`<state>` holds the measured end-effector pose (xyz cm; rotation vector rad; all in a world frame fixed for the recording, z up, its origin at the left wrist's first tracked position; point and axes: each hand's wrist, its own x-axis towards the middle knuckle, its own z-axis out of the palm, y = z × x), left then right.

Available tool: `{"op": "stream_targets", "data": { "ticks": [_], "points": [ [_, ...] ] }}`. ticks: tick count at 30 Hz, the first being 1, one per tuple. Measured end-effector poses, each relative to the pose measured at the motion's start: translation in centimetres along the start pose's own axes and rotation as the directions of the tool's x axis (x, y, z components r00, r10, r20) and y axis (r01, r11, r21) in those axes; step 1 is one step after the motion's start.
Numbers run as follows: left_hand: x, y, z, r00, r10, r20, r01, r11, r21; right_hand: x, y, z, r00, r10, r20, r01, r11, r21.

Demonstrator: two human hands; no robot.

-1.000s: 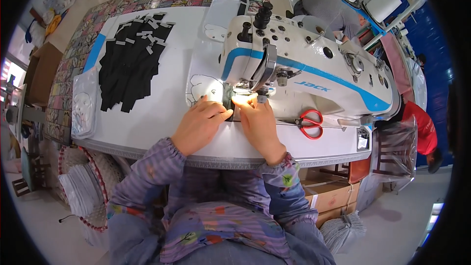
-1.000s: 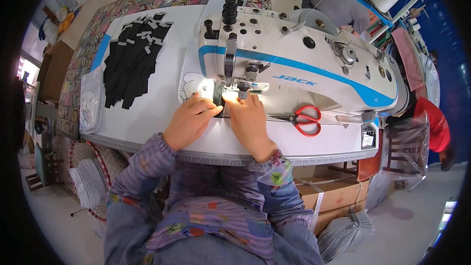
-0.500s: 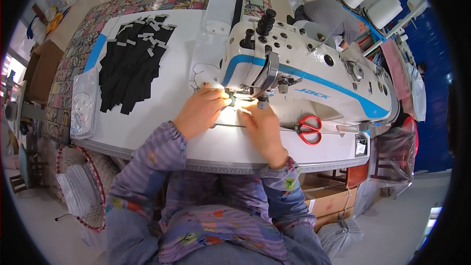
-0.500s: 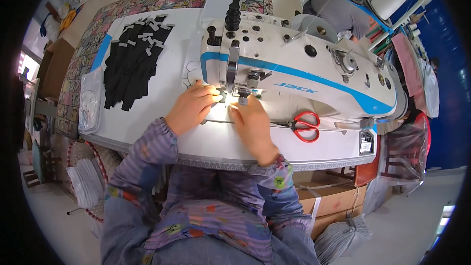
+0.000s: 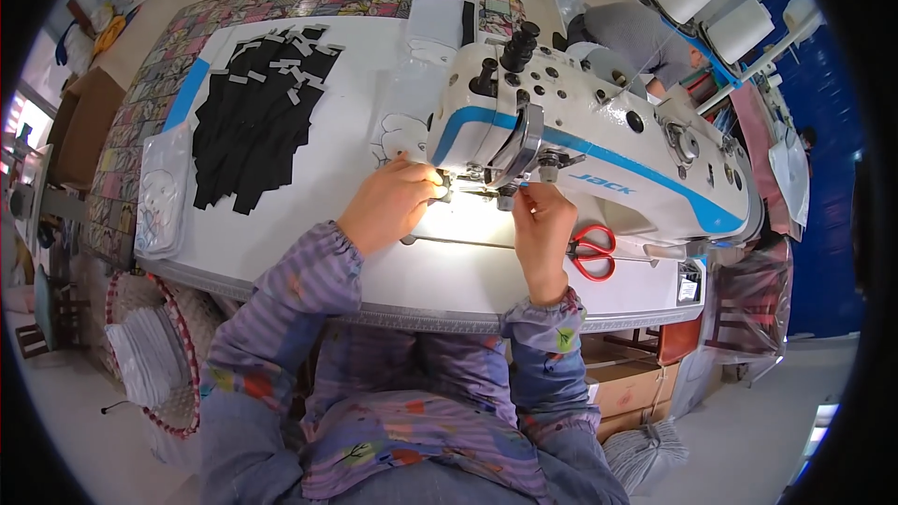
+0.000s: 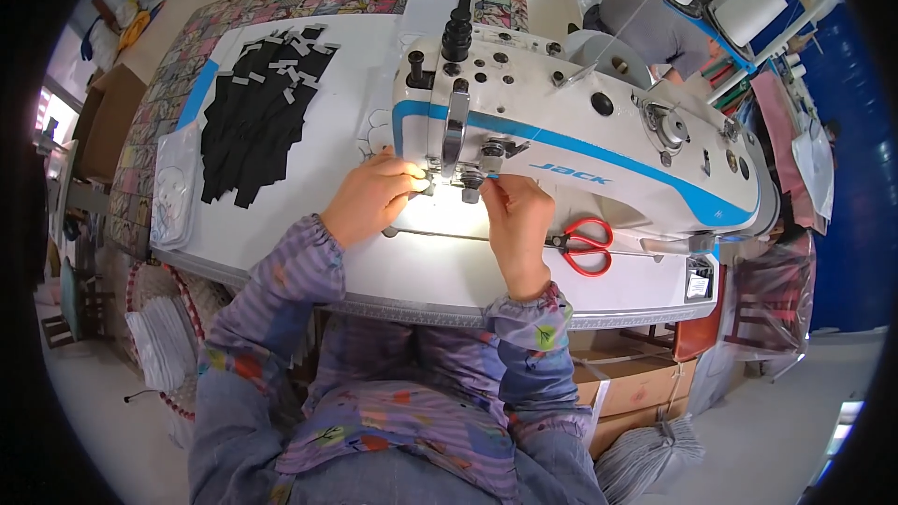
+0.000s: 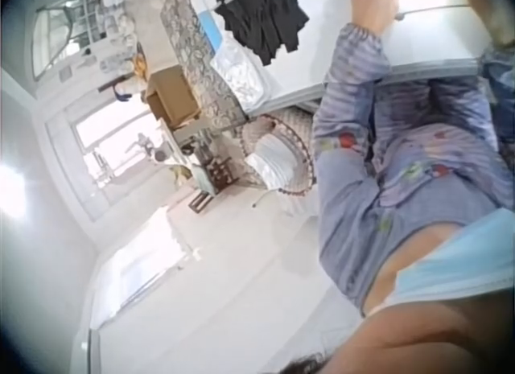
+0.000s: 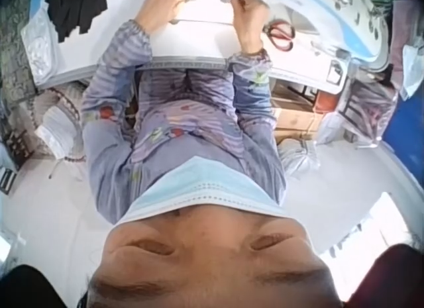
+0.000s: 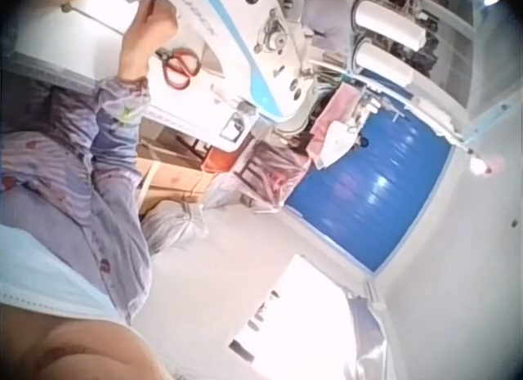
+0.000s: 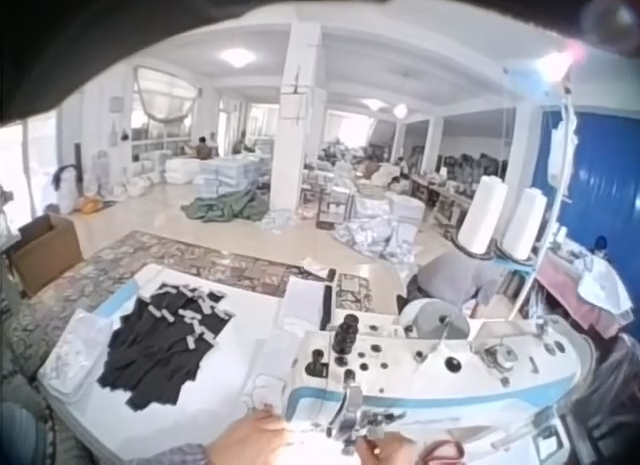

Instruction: Sewing small black fabric strips using an industrial sewing machine.

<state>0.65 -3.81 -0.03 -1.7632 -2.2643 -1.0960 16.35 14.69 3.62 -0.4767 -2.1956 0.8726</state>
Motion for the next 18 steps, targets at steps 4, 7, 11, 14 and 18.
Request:
{"op": "stream_targets", "data": {
  "ticks": [4, 7, 11, 14, 18],
  "points": [
    [-0.1, 0.5, 0.4, 0.999, 0.004, 0.034, -0.005, 1.000, 0.020, -0.5, 0.2, 0.1, 0.999, 0.032, 0.018, -0.033, 0.997, 0.071],
    [-0.3, 0.9, 0.0, 0.998, 0.001, 0.068, -0.011, 0.989, 0.151, -1.6, -0.3, -0.1, 0.990, 0.102, 0.095, -0.102, 0.995, -0.003],
    [-2.7, -1.0, -3.4, 0.923, -0.150, -0.355, 0.233, 0.951, 0.204, -4.4, -1.8, -1.1, 0.960, 0.192, 0.203, -0.227, 0.960, 0.162],
    [-5.8, -4.7, -7.6, 0.705, -0.344, -0.620, 0.636, 0.694, 0.338, -5.9, -2.6, -2.1, 0.927, 0.289, 0.237, -0.331, 0.930, 0.161],
    [-7.4, -9.1, -11.5, 0.615, -0.341, -0.711, 0.751, 0.528, 0.397, -7.0, -3.9, -2.2, 0.920, 0.273, 0.281, -0.335, 0.920, 0.204]
  ]
}}
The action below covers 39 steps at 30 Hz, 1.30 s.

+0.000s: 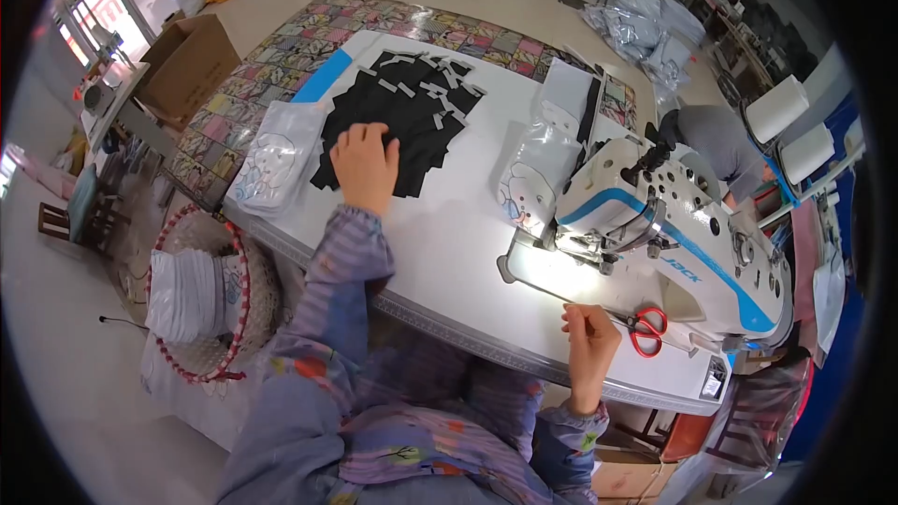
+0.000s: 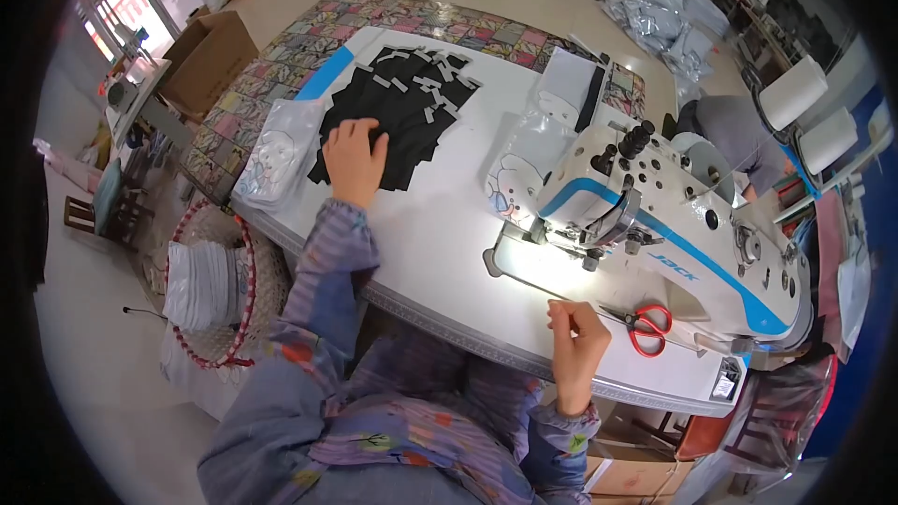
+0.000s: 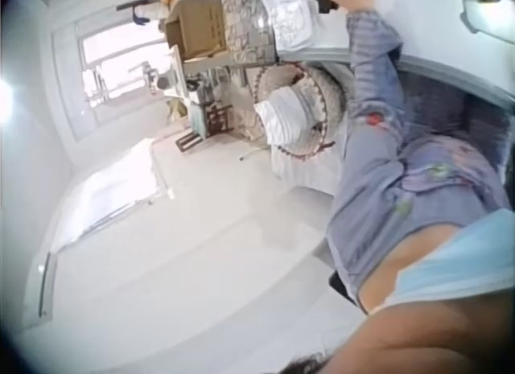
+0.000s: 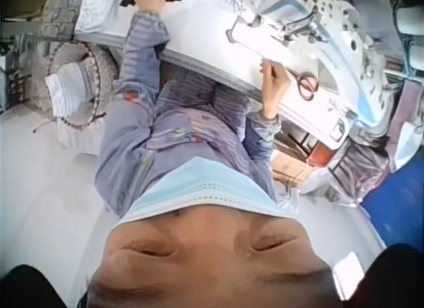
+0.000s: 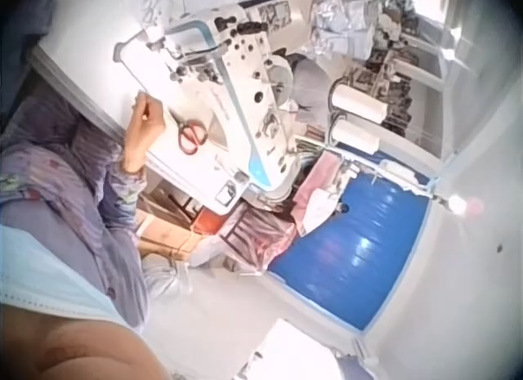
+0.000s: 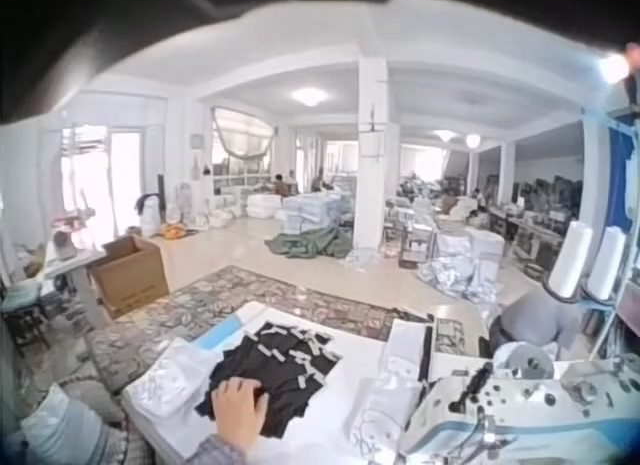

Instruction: Sewing small black fabric strips using an industrial sewing machine.

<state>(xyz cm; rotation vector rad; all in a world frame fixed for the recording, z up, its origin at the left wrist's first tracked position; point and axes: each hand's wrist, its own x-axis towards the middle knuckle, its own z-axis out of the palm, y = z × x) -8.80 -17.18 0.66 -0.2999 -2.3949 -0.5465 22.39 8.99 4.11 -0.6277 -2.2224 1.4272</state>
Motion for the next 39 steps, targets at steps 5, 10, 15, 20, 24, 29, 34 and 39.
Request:
{"op": "stream_targets", "data": {
  "ticks": [5, 10, 15, 20, 24, 29, 34, 39],
  "points": [
    [2.8, -2.1, 0.6, 0.982, 0.036, 0.188, -0.049, 0.997, 0.063, -0.9, -1.8, 2.4, 0.990, -0.078, 0.121, 0.080, 0.997, -0.017],
    [2.8, -1.5, -0.3, 1.000, 0.016, -0.006, -0.016, 0.996, -0.086, -0.8, -3.5, 4.3, 0.974, -0.106, 0.199, 0.109, 0.994, -0.003],
    [-2.4, 3.0, -5.8, 0.981, -0.147, 0.125, 0.193, 0.705, -0.683, 1.4, -5.2, 7.9, 0.936, -0.087, 0.341, 0.006, 0.973, 0.231],
    [-11.4, 8.5, -11.0, 0.707, -0.050, 0.705, 0.687, 0.284, -0.669, 4.5, -5.6, 11.7, 0.941, -0.074, 0.330, -0.116, 0.845, 0.521],
    [-11.4, 6.3, -11.6, 0.855, 0.081, 0.512, 0.329, 0.678, -0.657, 3.9, -5.6, 11.6, 0.925, 0.028, 0.378, -0.267, 0.756, 0.598],
    [-3.0, -6.9, -9.4, 0.994, 0.111, 0.018, -0.112, 0.967, 0.227, 2.9, -5.5, 10.1, 0.900, 0.020, 0.435, -0.314, 0.721, 0.617],
    [-3.4, -13.5, -6.5, 0.979, -0.111, 0.171, 0.044, 0.934, 0.356, 2.6, -4.5, 10.1, 0.903, 0.050, 0.426, -0.341, 0.687, 0.641],
    [-2.7, -11.7, -9.0, 0.953, -0.233, 0.193, 0.214, 0.970, 0.115, 2.5, -3.7, 9.4, 0.909, 0.041, 0.415, -0.289, 0.781, 0.554]
  ]
}}
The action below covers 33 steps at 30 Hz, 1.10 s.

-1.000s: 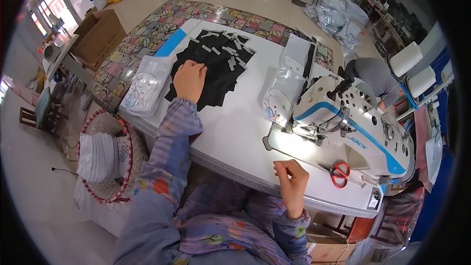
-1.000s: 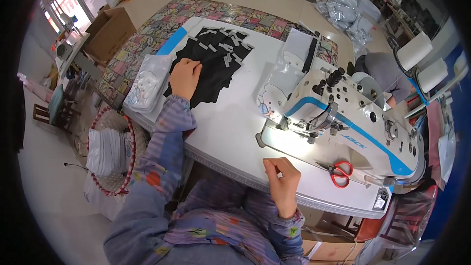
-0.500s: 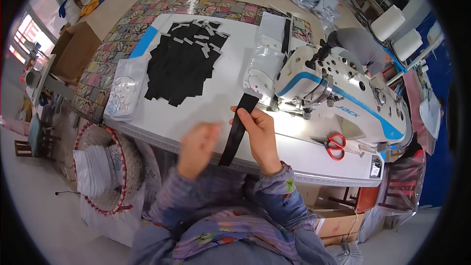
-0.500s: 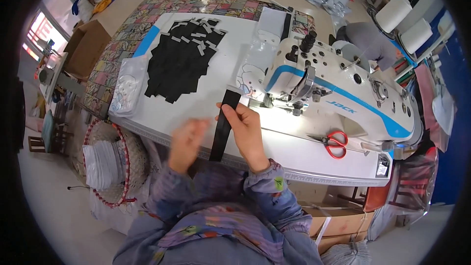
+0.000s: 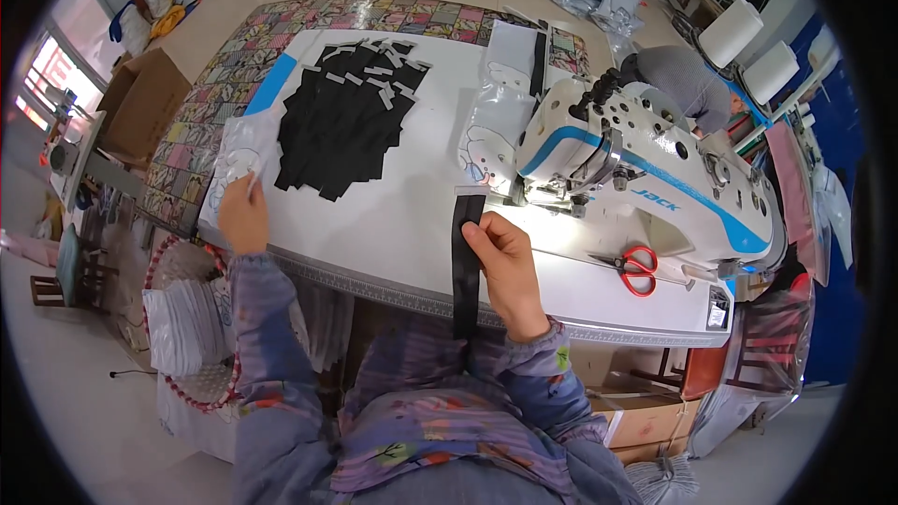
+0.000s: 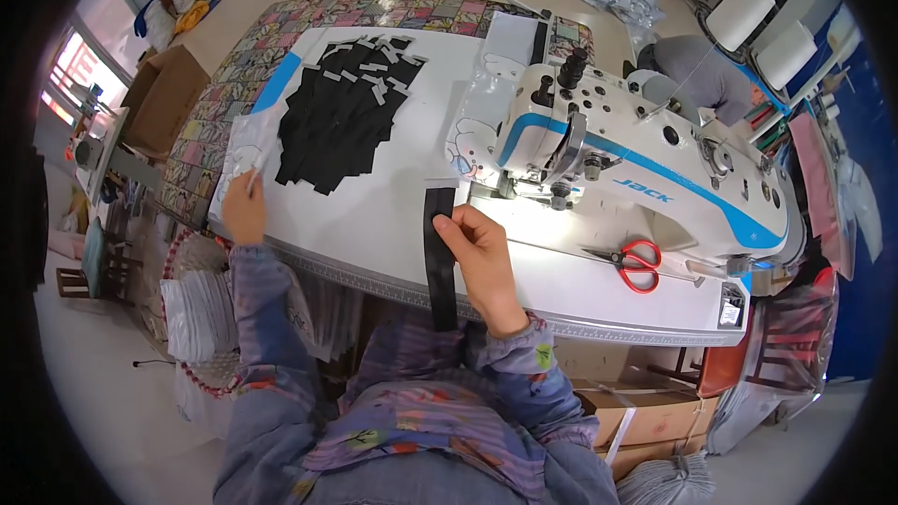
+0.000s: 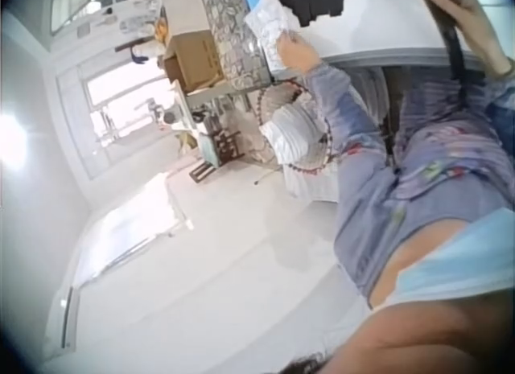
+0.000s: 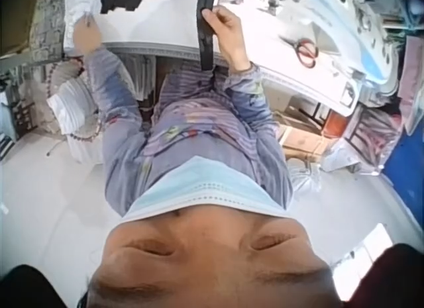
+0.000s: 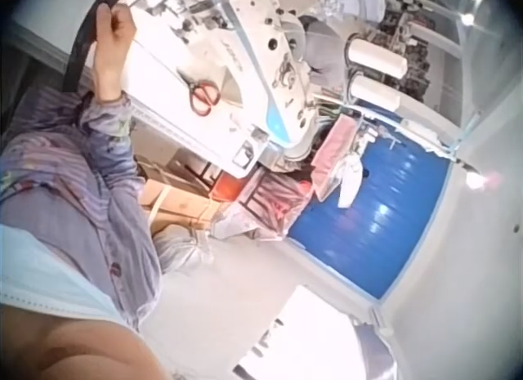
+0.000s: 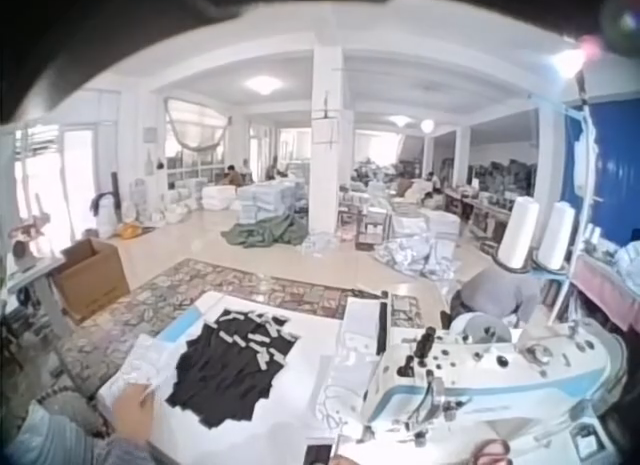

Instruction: Sewing small black fabric strips using an industrial sewing machine.

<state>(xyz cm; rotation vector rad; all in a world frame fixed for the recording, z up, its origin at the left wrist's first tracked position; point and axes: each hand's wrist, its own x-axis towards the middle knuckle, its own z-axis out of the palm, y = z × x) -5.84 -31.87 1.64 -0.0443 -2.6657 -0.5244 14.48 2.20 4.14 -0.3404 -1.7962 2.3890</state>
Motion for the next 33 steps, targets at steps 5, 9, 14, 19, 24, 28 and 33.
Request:
{"op": "stream_targets", "data": {
  "ticks": [5, 9, 14, 19, 24, 28, 33],
  "points": [
    [-7.4, 10.6, -2.9, 0.996, 0.079, -0.050, -0.091, 0.925, -0.369, -0.4, 0.4, 1.2, 0.999, -0.034, 0.022, 0.026, 0.950, 0.312],
    [-17.5, 18.2, -3.0, 0.733, 0.644, 0.218, -0.550, 0.750, -0.367, 0.1, 0.9, 1.5, 0.997, -0.034, -0.075, 0.056, 0.949, 0.312],
    [-17.9, 20.7, -6.4, 0.626, 0.684, 0.374, -0.342, 0.672, -0.657, -1.9, -0.1, -0.2, 0.921, -0.169, -0.352, 0.191, 0.981, 0.028],
    [-11.8, 23.1, -7.4, 0.763, 0.647, 0.002, -0.543, 0.642, -0.542, -4.2, -1.2, 0.5, 0.916, -0.194, -0.351, 0.223, 0.974, 0.043],
    [-9.5, 25.2, -5.4, 0.735, 0.678, -0.002, -0.569, 0.615, -0.546, -4.9, -1.6, 1.0, 0.898, -0.251, -0.361, 0.270, 0.963, 0.002],
    [-9.2, 25.0, -4.4, 0.725, 0.665, 0.178, -0.387, 0.607, -0.694, -5.1, -1.2, 0.3, 0.908, -0.235, -0.346, 0.258, 0.966, 0.023],
    [-9.6, 25.2, -1.3, 0.729, 0.652, 0.207, -0.287, 0.566, -0.772, -4.8, -0.1, -1.2, 0.882, -0.314, -0.351, 0.208, 0.928, -0.309]
  ]
}}
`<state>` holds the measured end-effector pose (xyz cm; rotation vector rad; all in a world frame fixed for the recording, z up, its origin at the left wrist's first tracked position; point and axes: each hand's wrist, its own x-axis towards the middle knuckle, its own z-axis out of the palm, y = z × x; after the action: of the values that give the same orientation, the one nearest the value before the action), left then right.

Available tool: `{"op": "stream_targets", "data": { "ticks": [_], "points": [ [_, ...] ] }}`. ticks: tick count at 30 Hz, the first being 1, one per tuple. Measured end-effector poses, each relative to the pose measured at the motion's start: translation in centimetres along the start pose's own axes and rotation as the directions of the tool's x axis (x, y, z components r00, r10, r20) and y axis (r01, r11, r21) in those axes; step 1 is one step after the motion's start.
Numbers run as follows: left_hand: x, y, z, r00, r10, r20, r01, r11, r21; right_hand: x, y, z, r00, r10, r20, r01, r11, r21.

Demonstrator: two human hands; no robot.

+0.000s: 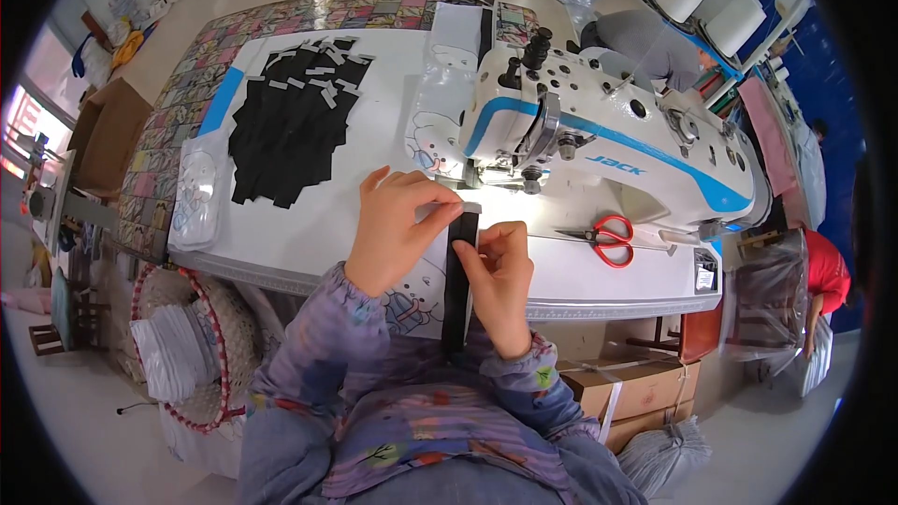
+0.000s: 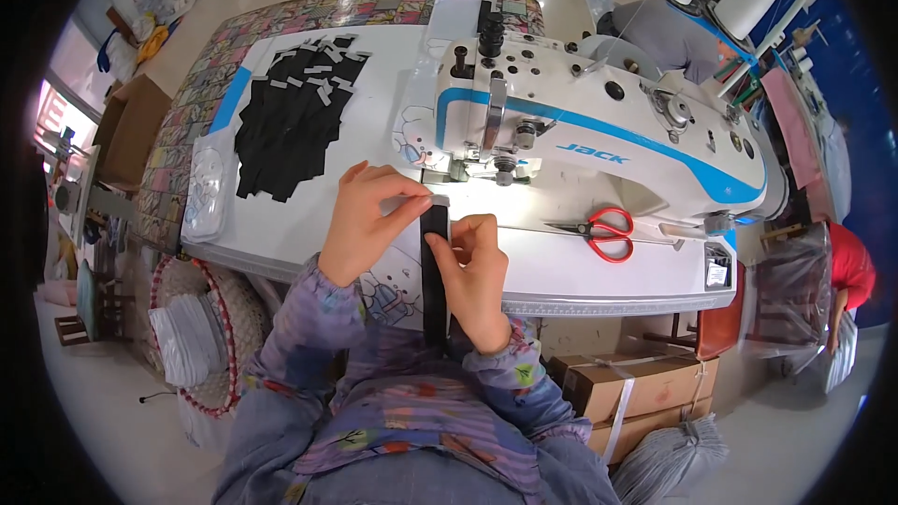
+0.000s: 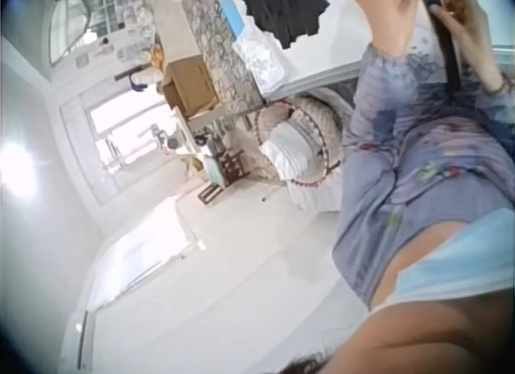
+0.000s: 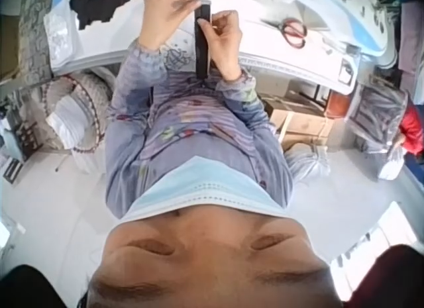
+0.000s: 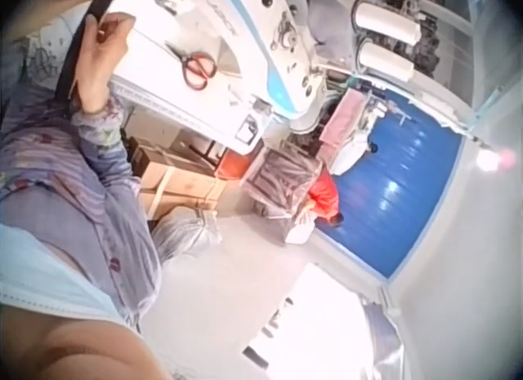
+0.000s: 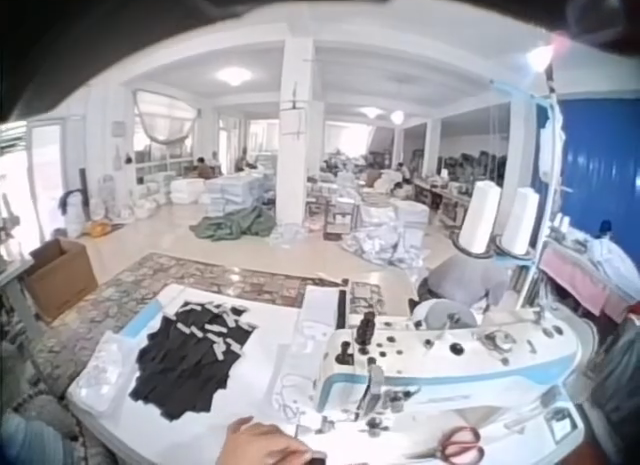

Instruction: Sewing small black fabric strips using an industrial sewing machine.

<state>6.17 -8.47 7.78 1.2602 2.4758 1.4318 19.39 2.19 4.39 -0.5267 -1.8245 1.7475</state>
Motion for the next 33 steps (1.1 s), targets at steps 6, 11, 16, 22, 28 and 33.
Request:
{"op": "stream_targets", "data": {
  "ticks": [6, 11, 16, 22, 28, 33],
  "points": [
    [1.8, -4.1, 6.1, 0.999, 0.039, -0.008, -0.038, 0.986, 0.164, 1.6, 2.2, -0.9, 0.985, -0.149, 0.081, 0.160, 0.648, -0.745],
    [2.7, -5.9, 8.0, 1.000, 0.011, -0.023, -0.004, 0.962, 0.272, 3.4, 3.0, -0.8, 0.986, -0.041, 0.162, 0.164, 0.423, -0.891],
    [3.6, -6.2, 7.8, 0.998, -0.057, -0.007, 0.057, 0.956, 0.286, 4.6, 2.8, -0.6, 0.986, 0.033, 0.164, 0.136, 0.414, -0.900],
    [4.5, -6.7, 8.1, 0.994, -0.109, 0.005, 0.103, 0.950, 0.295, 5.9, 3.0, -1.0, 0.977, 0.081, 0.197, 0.146, 0.417, -0.897],
    [5.9, -6.9, 8.2, 0.988, -0.140, 0.064, 0.111, 0.938, 0.329, 6.4, 3.3, -1.9, 0.970, 0.059, 0.235, 0.185, 0.445, -0.876],
    [6.9, -7.0, 8.3, 0.981, -0.164, 0.104, 0.122, 0.938, 0.325, 8.3, 2.0, -6.0, 0.984, -0.177, 0.008, 0.131, 0.692, -0.710]
  ]
}}
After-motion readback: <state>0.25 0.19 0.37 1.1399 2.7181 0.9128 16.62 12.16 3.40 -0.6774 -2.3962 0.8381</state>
